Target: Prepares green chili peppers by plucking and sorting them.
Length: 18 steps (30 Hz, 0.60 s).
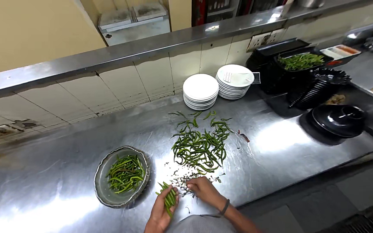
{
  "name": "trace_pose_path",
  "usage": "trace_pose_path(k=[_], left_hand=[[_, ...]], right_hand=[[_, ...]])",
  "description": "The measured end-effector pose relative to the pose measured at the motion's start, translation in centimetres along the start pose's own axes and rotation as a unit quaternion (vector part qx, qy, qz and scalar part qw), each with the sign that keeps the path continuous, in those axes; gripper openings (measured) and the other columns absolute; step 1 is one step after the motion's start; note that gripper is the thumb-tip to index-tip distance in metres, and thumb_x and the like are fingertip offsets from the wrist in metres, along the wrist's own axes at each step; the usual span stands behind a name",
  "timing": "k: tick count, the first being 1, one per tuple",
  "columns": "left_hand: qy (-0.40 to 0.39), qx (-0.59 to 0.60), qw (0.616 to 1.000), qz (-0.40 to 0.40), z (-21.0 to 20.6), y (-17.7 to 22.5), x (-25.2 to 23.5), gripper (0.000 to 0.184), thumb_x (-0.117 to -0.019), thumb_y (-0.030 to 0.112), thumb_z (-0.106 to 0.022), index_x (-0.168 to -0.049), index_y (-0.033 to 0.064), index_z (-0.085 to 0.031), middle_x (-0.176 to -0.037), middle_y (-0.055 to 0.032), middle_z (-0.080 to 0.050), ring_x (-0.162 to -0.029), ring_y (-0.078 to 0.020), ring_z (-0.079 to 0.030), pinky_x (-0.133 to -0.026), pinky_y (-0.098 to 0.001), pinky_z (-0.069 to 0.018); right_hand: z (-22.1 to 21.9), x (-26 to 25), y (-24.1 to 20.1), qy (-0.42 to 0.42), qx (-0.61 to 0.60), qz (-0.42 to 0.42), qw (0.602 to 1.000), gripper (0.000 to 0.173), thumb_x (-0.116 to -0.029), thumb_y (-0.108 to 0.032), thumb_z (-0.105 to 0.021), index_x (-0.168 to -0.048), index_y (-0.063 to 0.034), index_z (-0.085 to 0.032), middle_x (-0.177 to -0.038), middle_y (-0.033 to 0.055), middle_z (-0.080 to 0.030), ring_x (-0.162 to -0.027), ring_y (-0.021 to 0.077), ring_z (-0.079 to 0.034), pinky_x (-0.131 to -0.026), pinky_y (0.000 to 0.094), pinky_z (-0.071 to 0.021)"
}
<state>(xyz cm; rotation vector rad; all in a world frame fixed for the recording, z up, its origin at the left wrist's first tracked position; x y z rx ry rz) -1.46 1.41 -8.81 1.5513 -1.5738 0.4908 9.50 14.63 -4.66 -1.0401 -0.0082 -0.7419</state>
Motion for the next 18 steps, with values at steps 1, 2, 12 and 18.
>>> trace_pose_path(k=[1,2,12,18], left_hand=[[0.005,-0.001,1.000,-0.007,0.3,0.3,0.2,0.018,-0.1048,0.016,-0.050,-0.105,0.0009,-0.060,-0.093,-0.0148,-0.070,-0.076,-0.0210,-0.071,-0.065,-0.0309,-0.0611],[0.013,0.000,1.000,-0.012,0.7,0.4,0.5,0.017,-0.1043,0.014,-0.051,-0.105,0.0005,-0.060,-0.092,-0.0154,-0.070,-0.077,-0.0219,-0.071,-0.066,-0.0315,-0.0615],[0.031,-0.088,0.995,-0.034,1.0,-0.5,0.7,0.013,-0.1049,0.014,-0.054,-0.108,0.0013,-0.057,-0.083,-0.0116,-0.068,-0.068,-0.0184,-0.069,-0.059,-0.0291,-0.0590],[0.014,-0.107,0.992,-0.063,0.9,-0.4,1.1,0.025,-0.1080,0.028,-0.052,-0.104,0.0036,-0.058,-0.078,-0.0091,-0.067,-0.066,-0.0176,-0.068,-0.059,-0.0297,-0.0591]], right_hand=[[0.3,-0.6,1.1,-0.006,0.064,-0.037,0.997,0.030,-0.1036,-0.026,-0.055,-0.121,-0.0094,-0.073,-0.111,0.0152,-0.073,-0.103,0.0314,-0.069,-0.093,0.0538,-0.0534],[1.0,-1.2,1.8,0.008,0.116,-0.075,0.990,0.031,-0.1021,-0.024,-0.055,-0.124,-0.0109,-0.072,-0.118,0.0160,-0.070,-0.109,0.0339,-0.068,-0.094,0.0560,-0.0530],[3.6,-7.8,2.4,0.076,0.255,-0.051,0.963,0.026,-0.0997,-0.013,-0.053,-0.116,-0.0117,-0.074,-0.123,0.0142,-0.068,-0.119,0.0354,-0.061,-0.100,0.0542,-0.0479],[9.6,-7.5,6.8,0.208,-0.125,-0.130,0.961,0.019,-0.0906,-0.019,-0.075,-0.106,-0.0077,-0.075,-0.094,0.0078,-0.074,-0.085,0.0197,-0.071,-0.081,0.0424,-0.0589]])
Point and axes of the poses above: each hand's wrist, its own x-axis away from the middle knuckle, its own z-axis out of the back of the hand, y = z × x, the point moved 10 cm from there along -x, towards the middle knuckle
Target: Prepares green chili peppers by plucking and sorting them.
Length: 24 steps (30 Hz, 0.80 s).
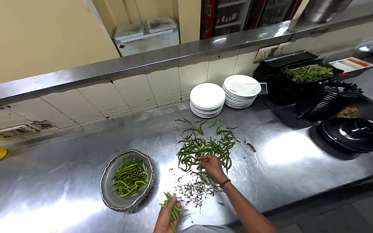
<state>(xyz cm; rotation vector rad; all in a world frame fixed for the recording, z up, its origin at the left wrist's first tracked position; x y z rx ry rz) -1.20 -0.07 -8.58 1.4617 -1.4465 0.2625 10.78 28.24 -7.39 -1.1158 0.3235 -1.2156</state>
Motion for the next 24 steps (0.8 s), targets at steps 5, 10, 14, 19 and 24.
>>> trace_pose_path(k=[5,10,14,19,24], left_hand=[[-0.013,-0.011,0.999,-0.031,-0.6,0.8,-0.1,0.017,-0.1055,0.017,-0.057,-0.110,0.0006,-0.057,-0.082,-0.0127,-0.069,-0.070,-0.0194,-0.070,-0.063,-0.0304,-0.0604],[-0.068,-0.061,0.994,-0.061,-2.7,1.9,-1.0,0.025,-0.1024,0.010,-0.060,-0.124,-0.0020,-0.059,-0.094,-0.0159,-0.070,-0.076,-0.0190,-0.070,-0.062,-0.0278,-0.0576],[-0.079,-0.099,0.988,-0.085,-4.4,3.3,-1.4,0.031,-0.1016,0.012,-0.062,-0.130,-0.0008,-0.061,-0.094,-0.0132,-0.069,-0.076,-0.0167,-0.067,-0.066,-0.0283,-0.0577],[-0.081,-0.141,0.982,-0.101,-4.7,3.6,-1.6,0.029,-0.0968,0.009,-0.069,-0.122,-0.0033,-0.063,-0.091,-0.0149,-0.070,-0.079,-0.0200,-0.069,-0.073,-0.0343,-0.0601],[-0.071,-0.221,0.965,-0.124,-3.9,3.7,-1.2,0.032,-0.0889,0.007,-0.078,-0.117,-0.0041,-0.068,-0.096,-0.0161,-0.073,-0.085,-0.0226,-0.071,-0.080,-0.0369,-0.0615]], right_hand=[[0.1,3.2,-0.1,-0.111,-0.418,-0.085,0.898,0.022,-0.0984,-0.007,-0.066,-0.118,0.0020,-0.066,-0.098,0.0109,-0.070,-0.080,0.0160,-0.067,-0.075,0.0311,-0.0587],[-3.3,8.7,-1.6,-0.213,-0.609,-0.173,0.744,0.027,-0.1033,-0.010,-0.052,-0.129,0.0003,-0.054,-0.103,0.0185,-0.070,-0.092,0.0307,-0.072,-0.087,0.0466,-0.0613],[-6.2,11.6,-2.2,-0.288,-0.484,-0.154,0.812,0.022,-0.1028,-0.010,-0.052,-0.123,-0.0032,-0.057,-0.094,0.0106,-0.068,-0.079,0.0216,-0.069,-0.077,0.0398,-0.0613],[-8.9,13.4,-2.4,-0.317,-0.406,-0.135,0.847,0.022,-0.1034,-0.011,-0.052,-0.123,-0.0021,-0.054,-0.100,0.0139,-0.070,-0.084,0.0242,-0.071,-0.075,0.0400,-0.0610],[-9.7,14.0,-1.6,-0.311,-0.401,-0.156,0.847,0.022,-0.1028,-0.009,-0.057,-0.123,-0.0027,-0.052,-0.098,0.0123,-0.069,-0.082,0.0231,-0.071,-0.076,0.0391,-0.0616]])
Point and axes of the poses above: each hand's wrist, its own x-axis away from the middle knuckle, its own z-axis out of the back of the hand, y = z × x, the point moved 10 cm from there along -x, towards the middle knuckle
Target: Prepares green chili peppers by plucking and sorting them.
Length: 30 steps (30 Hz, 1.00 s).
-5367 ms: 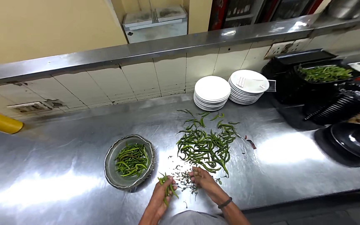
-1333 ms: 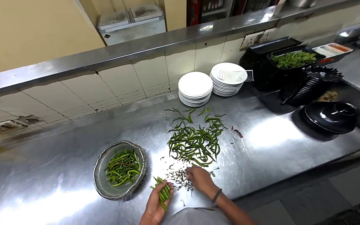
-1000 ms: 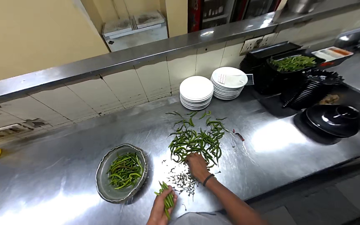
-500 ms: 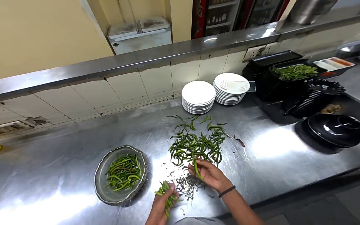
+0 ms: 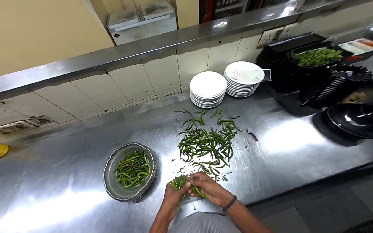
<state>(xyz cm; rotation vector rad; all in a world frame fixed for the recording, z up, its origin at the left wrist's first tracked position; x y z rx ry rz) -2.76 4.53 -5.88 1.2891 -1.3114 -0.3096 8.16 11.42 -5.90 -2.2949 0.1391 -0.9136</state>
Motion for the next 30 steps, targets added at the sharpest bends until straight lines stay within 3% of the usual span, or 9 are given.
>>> trace_pose_path(k=[4,7,10,14,19,22,26,28,30], left_hand=[[0.051,0.025,0.998,-0.033,1.7,0.7,0.0,0.027,-0.0909,0.009,-0.076,-0.114,-0.0041,-0.069,-0.095,-0.0148,-0.071,-0.081,-0.0198,-0.068,-0.075,-0.0335,-0.0587],[0.096,0.034,0.993,-0.062,3.3,1.9,0.2,0.028,-0.0901,0.007,-0.077,-0.114,-0.0037,-0.069,-0.102,-0.0146,-0.071,-0.086,-0.0193,-0.068,-0.076,-0.0323,-0.0584],[0.100,0.033,0.991,-0.085,3.6,2.8,0.3,0.026,-0.0899,0.006,-0.076,-0.114,-0.0038,-0.069,-0.102,-0.0142,-0.071,-0.086,-0.0183,-0.067,-0.076,-0.0309,-0.0573],[0.094,0.016,0.991,-0.089,3.6,3.1,0.3,0.023,-0.0914,0.005,-0.074,-0.112,-0.0032,-0.069,-0.102,-0.0133,-0.071,-0.087,-0.0180,-0.066,-0.076,-0.0305,-0.0569],[0.087,0.015,0.991,-0.098,3.3,2.9,0.3,0.024,-0.0907,0.004,-0.074,-0.113,-0.0037,-0.069,-0.104,-0.0139,-0.071,-0.090,-0.0188,-0.067,-0.079,-0.0316,-0.0575],[0.073,0.006,0.992,-0.100,2.9,2.4,0.1,0.030,-0.0894,0.007,-0.077,-0.115,-0.0047,-0.068,-0.107,-0.0156,-0.072,-0.091,-0.0198,-0.068,-0.080,-0.0319,-0.0584],[0.068,0.100,0.992,-0.030,2.3,0.8,0.2,0.025,-0.0932,0.005,-0.072,-0.115,-0.0043,-0.064,-0.094,-0.0132,-0.069,-0.074,-0.0148,-0.063,-0.067,-0.0268,-0.0554],[0.052,0.221,0.973,0.040,1.7,-0.5,0.2,0.015,-0.1015,0.006,-0.059,-0.115,0.0005,-0.060,-0.091,-0.0109,-0.068,-0.068,-0.0123,-0.063,-0.060,-0.0238,-0.0553],[0.047,0.313,0.945,0.086,1.7,-1.7,0.0,0.017,-0.1061,0.015,-0.053,-0.114,0.0015,-0.060,-0.089,-0.0109,-0.067,-0.063,-0.0138,-0.064,-0.056,-0.0250,-0.0570]], right_hand=[[0.0,0.0,0.6,-0.007,0.001,-0.018,1.000,0.021,-0.1053,-0.015,-0.056,-0.123,-0.0032,-0.054,-0.101,0.0121,-0.069,-0.085,0.0228,-0.071,-0.077,0.0383,-0.0613],[0.5,-0.3,1.4,0.001,0.032,-0.029,0.999,0.023,-0.1035,-0.017,-0.061,-0.121,-0.0026,-0.061,-0.096,0.0091,-0.070,-0.080,0.0193,-0.070,-0.073,0.0354,-0.0608],[1.1,-0.7,2.0,0.018,0.051,-0.029,0.998,0.021,-0.1014,-0.019,-0.065,-0.114,-0.0025,-0.064,-0.092,0.0073,-0.070,-0.073,0.0157,-0.068,-0.066,0.0307,-0.0591],[1.0,-0.5,1.4,0.015,0.059,-0.001,0.998,0.029,-0.0956,-0.016,-0.072,-0.120,-0.0033,-0.063,-0.098,0.0067,-0.069,-0.074,0.0128,-0.065,-0.061,0.0256,-0.0547],[1.5,-0.5,1.0,0.045,0.094,0.008,0.994,0.020,-0.0981,-0.024,-0.071,-0.104,-0.0055,-0.068,-0.093,0.0044,-0.072,-0.063,0.0072,-0.060,-0.050,0.0200,-0.0453],[1.9,-0.4,0.4,0.085,0.128,0.049,0.987,0.018,-0.0925,-0.023,-0.076,-0.097,-0.0059,-0.071,-0.080,0.0019,-0.067,-0.057,0.0064,-0.053,-0.049,0.0214,-0.0413],[1.2,0.4,-2.3,0.086,0.224,0.176,0.955,0.012,-0.0882,-0.016,-0.079,-0.095,-0.0062,-0.078,-0.085,0.0004,-0.073,-0.072,0.0070,-0.064,-0.067,0.0258,-0.0540],[-0.1,1.4,-4.1,0.052,0.242,0.290,0.925,0.007,-0.0881,-0.007,-0.075,-0.094,-0.0049,-0.078,-0.091,0.0013,-0.074,-0.083,0.0071,-0.067,-0.077,0.0259,-0.0572],[-1.2,2.1,-5.4,0.020,0.219,0.359,0.907,0.008,-0.0870,0.000,-0.072,-0.093,-0.0029,-0.077,-0.093,0.0034,-0.074,-0.085,0.0082,-0.068,-0.078,0.0260,-0.0580]])
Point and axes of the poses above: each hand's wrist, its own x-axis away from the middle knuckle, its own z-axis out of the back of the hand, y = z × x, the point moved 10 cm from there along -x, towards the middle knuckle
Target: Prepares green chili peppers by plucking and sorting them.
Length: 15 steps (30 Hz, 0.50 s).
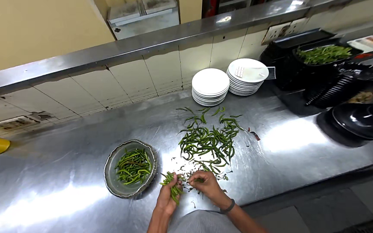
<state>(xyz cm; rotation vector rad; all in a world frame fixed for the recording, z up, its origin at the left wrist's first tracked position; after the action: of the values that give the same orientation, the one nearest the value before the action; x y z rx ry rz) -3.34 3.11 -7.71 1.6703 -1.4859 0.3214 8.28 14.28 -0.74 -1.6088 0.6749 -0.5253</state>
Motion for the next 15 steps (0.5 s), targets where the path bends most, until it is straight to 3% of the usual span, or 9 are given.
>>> trace_pose_path(k=[3,5,7,8,12,15], left_hand=[[-0.009,0.032,0.999,0.003,0.7,0.4,0.1,0.022,-0.1061,0.014,-0.053,-0.120,-0.0012,-0.059,-0.107,-0.0183,-0.071,-0.083,-0.0226,-0.072,-0.072,-0.0333,-0.0622],[-0.011,0.048,0.999,0.014,0.7,0.2,0.5,0.019,-0.1045,0.010,-0.052,-0.118,-0.0034,-0.058,-0.110,-0.0219,-0.071,-0.097,-0.0303,-0.073,-0.085,-0.0418,-0.0615],[0.002,0.030,0.999,0.023,1.1,0.1,0.8,0.015,-0.1036,0.007,-0.053,-0.113,-0.0029,-0.058,-0.103,-0.0206,-0.072,-0.093,-0.0298,-0.074,-0.082,-0.0411,-0.0626],[0.011,0.014,0.999,0.027,1.5,0.0,0.8,0.014,-0.1036,0.008,-0.053,-0.112,-0.0024,-0.058,-0.099,-0.0192,-0.072,-0.089,-0.0280,-0.074,-0.079,-0.0392,-0.0629],[0.030,-0.045,0.998,0.037,2.0,-0.9,0.9,0.013,-0.1033,0.010,-0.056,-0.110,-0.0010,-0.058,-0.091,-0.0160,-0.070,-0.078,-0.0225,-0.072,-0.066,-0.0323,-0.0618],[0.022,-0.086,0.995,0.053,1.9,-2.0,0.7,0.013,-0.1019,0.007,-0.058,-0.112,-0.0004,-0.056,-0.089,-0.0159,-0.070,-0.076,-0.0217,-0.071,-0.064,-0.0311,-0.0607]], right_hand=[[0.6,-0.3,1.3,0.032,-0.028,-0.098,0.994,0.010,-0.0944,-0.009,-0.070,-0.100,-0.0008,-0.074,-0.088,0.0043,-0.073,-0.068,0.0093,-0.065,-0.063,0.0258,-0.0566],[1.7,0.1,3.7,0.055,-0.022,-0.205,0.977,0.025,-0.1014,-0.015,-0.064,-0.119,0.0015,-0.069,-0.096,0.0077,-0.074,-0.066,0.0123,-0.065,-0.058,0.0263,-0.0537],[2.5,0.9,6.1,0.066,-0.013,-0.294,0.953,0.038,-0.1013,-0.011,-0.061,-0.138,-0.0002,-0.056,-0.106,0.0102,-0.074,-0.071,0.0143,-0.067,-0.058,0.0273,-0.0523],[2.8,1.3,6.9,0.076,-0.020,-0.323,0.943,0.040,-0.1008,-0.007,-0.059,-0.140,-0.0009,-0.052,-0.110,0.0118,-0.073,-0.074,0.0156,-0.068,-0.060,0.0281,-0.0535],[3.7,2.1,7.2,0.116,-0.048,-0.328,0.936,0.021,-0.1027,-0.004,-0.052,-0.121,0.0019,-0.058,-0.101,0.0125,-0.066,-0.075,0.0189,-0.067,-0.064,0.0312,-0.0572],[3.7,2.0,6.6,0.126,-0.113,-0.315,0.934,0.020,-0.1039,-0.003,-0.051,-0.121,0.0049,-0.055,-0.099,0.0139,-0.066,-0.078,0.0213,-0.070,-0.073,0.0349,-0.0620]])
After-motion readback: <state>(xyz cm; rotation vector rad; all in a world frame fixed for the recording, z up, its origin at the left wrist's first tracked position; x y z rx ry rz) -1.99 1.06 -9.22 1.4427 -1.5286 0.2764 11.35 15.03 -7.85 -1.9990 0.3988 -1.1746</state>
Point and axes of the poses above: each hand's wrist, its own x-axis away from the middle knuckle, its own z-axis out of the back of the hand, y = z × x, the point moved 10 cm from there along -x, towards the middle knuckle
